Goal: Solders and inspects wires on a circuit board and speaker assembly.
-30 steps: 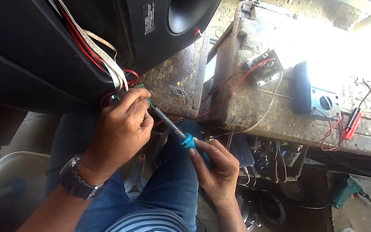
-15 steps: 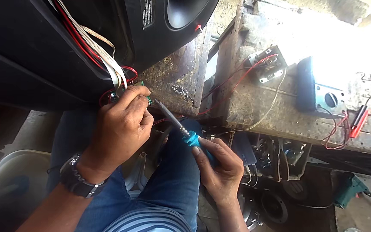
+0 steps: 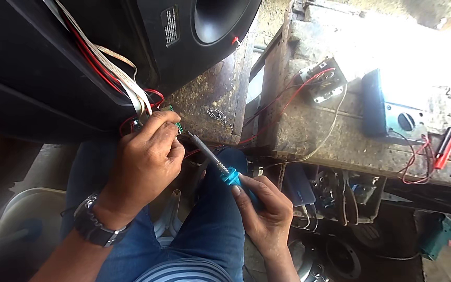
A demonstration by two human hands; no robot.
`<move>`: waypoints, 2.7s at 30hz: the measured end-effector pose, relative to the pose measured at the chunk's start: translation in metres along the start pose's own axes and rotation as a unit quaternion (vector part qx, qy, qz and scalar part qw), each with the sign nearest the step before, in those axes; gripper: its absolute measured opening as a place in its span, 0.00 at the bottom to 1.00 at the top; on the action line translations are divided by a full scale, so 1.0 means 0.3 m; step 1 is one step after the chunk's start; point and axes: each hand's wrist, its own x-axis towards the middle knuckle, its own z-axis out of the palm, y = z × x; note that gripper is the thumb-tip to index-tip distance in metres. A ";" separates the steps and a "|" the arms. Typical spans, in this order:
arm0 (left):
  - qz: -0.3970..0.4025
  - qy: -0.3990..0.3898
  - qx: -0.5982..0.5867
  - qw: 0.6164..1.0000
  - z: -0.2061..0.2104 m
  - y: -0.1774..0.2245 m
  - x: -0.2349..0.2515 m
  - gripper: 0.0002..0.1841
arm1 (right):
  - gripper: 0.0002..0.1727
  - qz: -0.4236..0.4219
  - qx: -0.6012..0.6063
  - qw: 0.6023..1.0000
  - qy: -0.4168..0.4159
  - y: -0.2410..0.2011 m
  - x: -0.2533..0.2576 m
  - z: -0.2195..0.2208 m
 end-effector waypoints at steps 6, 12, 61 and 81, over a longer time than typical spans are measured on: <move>-0.003 -0.001 0.003 1.000 0.001 0.001 -0.001 0.07 | 0.12 -0.006 0.002 1.000 -0.006 -0.002 0.011 0.014; -0.001 0.002 0.002 1.000 0.002 0.003 0.001 0.07 | 0.12 -0.003 -0.003 1.000 -0.009 0.001 0.014 0.020; -0.431 -0.105 -0.264 0.856 -0.175 -0.397 -0.673 0.13 | 0.25 0.096 -0.343 0.925 -0.134 0.046 -0.399 0.010; -0.327 -0.093 -0.346 0.874 -0.484 -0.211 -0.765 0.12 | 0.19 0.028 0.176 0.927 -0.331 -0.352 -0.177 0.368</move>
